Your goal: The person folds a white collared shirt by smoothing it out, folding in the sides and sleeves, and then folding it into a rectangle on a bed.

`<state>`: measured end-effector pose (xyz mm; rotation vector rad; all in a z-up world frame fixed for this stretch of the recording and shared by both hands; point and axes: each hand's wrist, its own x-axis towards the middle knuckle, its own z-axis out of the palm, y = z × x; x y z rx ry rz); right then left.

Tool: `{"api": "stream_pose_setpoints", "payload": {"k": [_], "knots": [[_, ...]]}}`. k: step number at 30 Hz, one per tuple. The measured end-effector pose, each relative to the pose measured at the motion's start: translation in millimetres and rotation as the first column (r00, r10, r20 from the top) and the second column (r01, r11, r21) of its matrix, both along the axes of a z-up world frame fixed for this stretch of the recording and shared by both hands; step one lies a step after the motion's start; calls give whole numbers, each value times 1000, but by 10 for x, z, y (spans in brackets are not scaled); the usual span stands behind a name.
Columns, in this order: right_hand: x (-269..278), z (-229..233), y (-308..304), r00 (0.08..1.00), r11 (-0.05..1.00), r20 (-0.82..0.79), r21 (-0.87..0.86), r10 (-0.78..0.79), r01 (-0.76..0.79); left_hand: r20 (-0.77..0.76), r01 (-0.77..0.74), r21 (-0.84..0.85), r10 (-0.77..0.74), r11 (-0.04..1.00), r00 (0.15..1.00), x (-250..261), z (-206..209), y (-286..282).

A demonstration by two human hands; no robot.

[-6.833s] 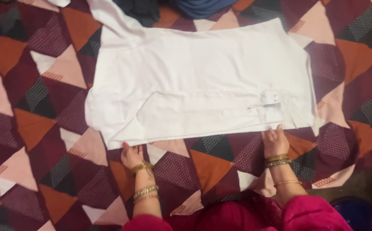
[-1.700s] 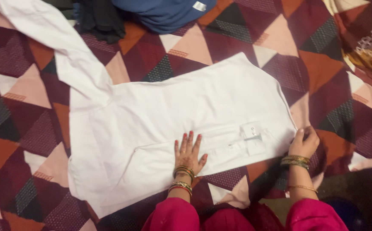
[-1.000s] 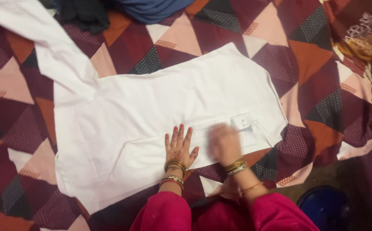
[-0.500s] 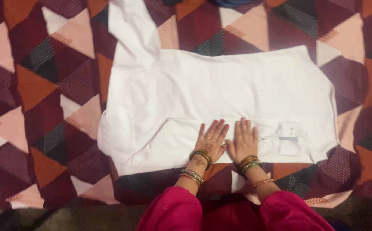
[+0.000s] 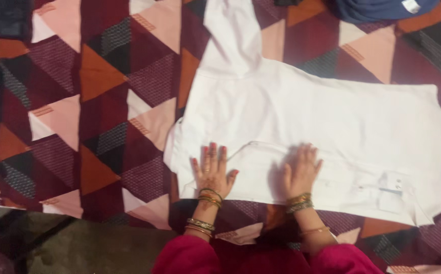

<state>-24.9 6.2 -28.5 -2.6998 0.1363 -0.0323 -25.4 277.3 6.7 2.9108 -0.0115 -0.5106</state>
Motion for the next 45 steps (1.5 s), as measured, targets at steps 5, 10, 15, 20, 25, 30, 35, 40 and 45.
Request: {"api": "stream_pose_setpoints", "payload": {"k": [5, 10, 15, 20, 25, 30, 35, 40, 45], "knots": [[816, 131, 986, 979, 984, 115, 37, 170, -175, 124, 54, -103, -41, 993, 991, 357, 69, 152], [1263, 155, 1422, 976, 975, 24, -37, 219, -218, -96, -15, -91, 7, 996, 995, 533, -78, 675], [1336, 154, 1505, 982, 978, 18, -85, 190, -188, 59, 80, -156, -71, 984, 996, 535, -173, 774], [1393, 68, 1510, 985, 978, -15, -117, 174, -175, 60, 259, -254, -252, 932, 966, 996, 28, 637], [1439, -18, 1484, 984, 979, -58, -109, 168, -174, 311, 152, -325, -46, 934, 949, 2151, -8, 488], [1445, -66, 1455, 981, 976, -86, -115, 175, -184, 210, -194, -549, 359, 813, 909, 3508, -183, 505], [1477, -84, 1428, 977, 974, -108, -108, 186, -198, -194, -499, -785, 619, 368, 761, 4634, -586, 525], [1494, -49, 1443, 977, 974, -109, -109, 186, -197, -528, -605, -796, 473, 12, 705, 4705, -648, 603], [1491, 9, 1465, 977, 974, -83, -98, 197, -205, -470, -517, -823, -229, -235, 852, 3367, -558, 922]]}}
